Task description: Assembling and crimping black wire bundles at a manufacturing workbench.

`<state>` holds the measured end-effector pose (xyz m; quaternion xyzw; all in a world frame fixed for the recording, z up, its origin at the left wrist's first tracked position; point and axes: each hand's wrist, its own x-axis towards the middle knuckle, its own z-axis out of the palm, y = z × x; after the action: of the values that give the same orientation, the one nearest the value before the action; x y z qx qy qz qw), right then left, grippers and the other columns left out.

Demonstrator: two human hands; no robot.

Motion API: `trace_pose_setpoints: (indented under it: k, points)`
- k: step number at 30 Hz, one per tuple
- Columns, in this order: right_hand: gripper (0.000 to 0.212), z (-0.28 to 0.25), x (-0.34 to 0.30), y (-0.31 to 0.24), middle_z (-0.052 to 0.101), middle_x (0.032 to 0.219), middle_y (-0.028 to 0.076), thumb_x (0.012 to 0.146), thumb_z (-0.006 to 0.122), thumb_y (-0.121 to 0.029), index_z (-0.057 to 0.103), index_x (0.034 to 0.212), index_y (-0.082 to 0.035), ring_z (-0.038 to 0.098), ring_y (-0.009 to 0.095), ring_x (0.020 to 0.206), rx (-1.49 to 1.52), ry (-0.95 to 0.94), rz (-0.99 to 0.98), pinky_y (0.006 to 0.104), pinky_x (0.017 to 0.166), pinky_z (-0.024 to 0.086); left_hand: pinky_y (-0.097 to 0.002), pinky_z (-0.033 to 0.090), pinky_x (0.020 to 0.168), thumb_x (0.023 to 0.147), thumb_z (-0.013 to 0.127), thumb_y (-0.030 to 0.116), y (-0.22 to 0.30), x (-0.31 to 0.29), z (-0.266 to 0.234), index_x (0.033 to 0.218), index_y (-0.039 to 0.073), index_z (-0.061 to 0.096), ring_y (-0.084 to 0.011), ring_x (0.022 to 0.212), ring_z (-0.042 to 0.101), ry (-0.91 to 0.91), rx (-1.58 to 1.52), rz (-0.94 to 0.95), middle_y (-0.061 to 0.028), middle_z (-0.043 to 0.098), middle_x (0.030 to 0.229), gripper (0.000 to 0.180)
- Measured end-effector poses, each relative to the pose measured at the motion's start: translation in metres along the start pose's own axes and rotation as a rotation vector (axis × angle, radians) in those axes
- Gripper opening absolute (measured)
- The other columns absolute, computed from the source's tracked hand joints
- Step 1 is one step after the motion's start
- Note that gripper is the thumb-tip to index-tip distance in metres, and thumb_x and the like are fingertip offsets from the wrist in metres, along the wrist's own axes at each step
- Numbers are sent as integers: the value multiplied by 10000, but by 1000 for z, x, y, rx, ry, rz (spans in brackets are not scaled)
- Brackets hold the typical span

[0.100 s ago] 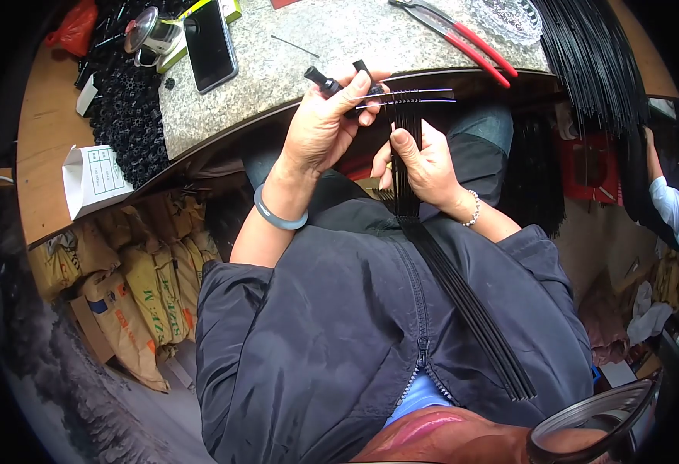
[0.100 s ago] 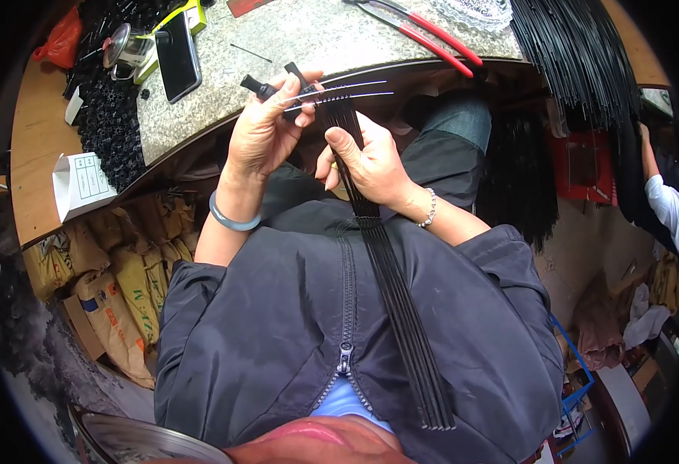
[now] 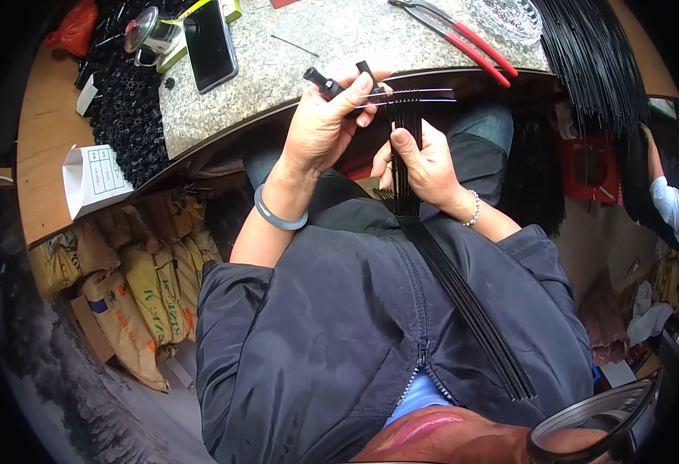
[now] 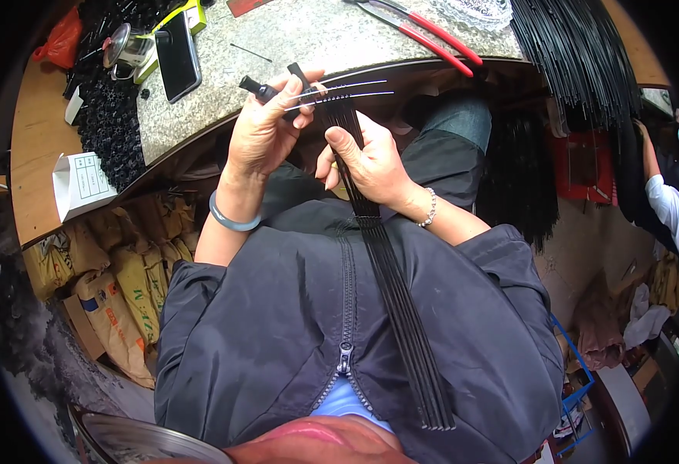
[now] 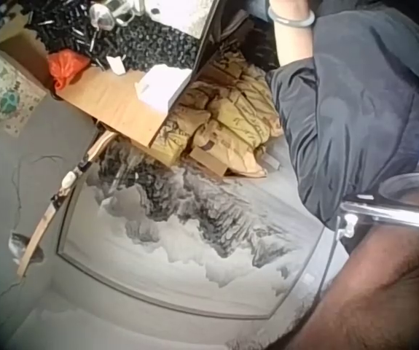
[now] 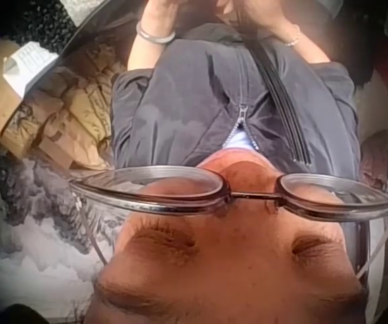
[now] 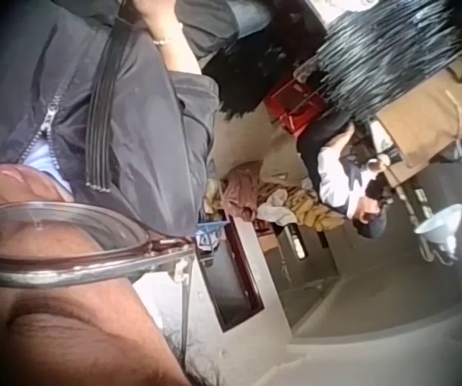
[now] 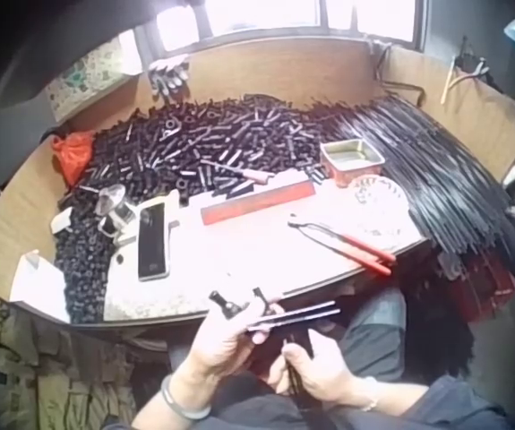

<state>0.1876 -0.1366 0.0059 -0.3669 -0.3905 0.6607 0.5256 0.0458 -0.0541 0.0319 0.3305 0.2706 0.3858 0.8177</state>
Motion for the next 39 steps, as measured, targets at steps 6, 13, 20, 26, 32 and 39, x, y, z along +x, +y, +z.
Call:
trace_pose_setpoints:
  k: [6,13,20,26,32,39]
  points:
    - [302,-2,-1,2,609,681,141,938,449,-337,419,1000,-43,567,140,478,1,-3,2,218,456,462,-181,402,557,849,626,111,-5,0,-1,1026,-44,610,-63,615,475,30,54,29,-39,602,788,235]
    - [331,-2,-1,0,609,676,131,929,463,-356,433,996,-34,565,130,482,-2,-13,20,208,459,456,-178,387,550,854,616,99,-4,-3,5,1000,-51,626,-59,608,463,-12,84,70,-25,589,753,209]
    - [331,-3,0,-1,608,661,123,925,470,-357,438,988,-33,564,123,483,14,-8,32,205,467,457,-175,380,550,867,601,110,-6,-3,7,1011,-38,633,-53,609,451,21,187,130,-21,597,772,209]
    - [314,-3,-1,-2,609,661,125,929,466,-348,436,978,-39,562,123,482,10,-13,34,207,469,456,-196,386,599,874,587,126,-6,-5,3,1094,-37,590,-71,679,486,-38,220,124,-117,641,952,273]
    - [324,-3,-2,-3,608,660,125,932,464,-340,448,1020,-28,561,122,485,21,-13,56,207,473,454,-200,426,640,899,558,169,-6,-7,-1,1144,-58,552,-84,711,516,-86,309,156,-132,632,994,334]
    - [419,-4,-3,-3,604,656,117,929,478,-325,431,1203,-12,560,122,492,37,-31,61,207,484,456,-214,485,737,902,543,206,-15,-18,2,1123,-69,564,-86,754,582,-80,-30,165,-179,599,1115,354]
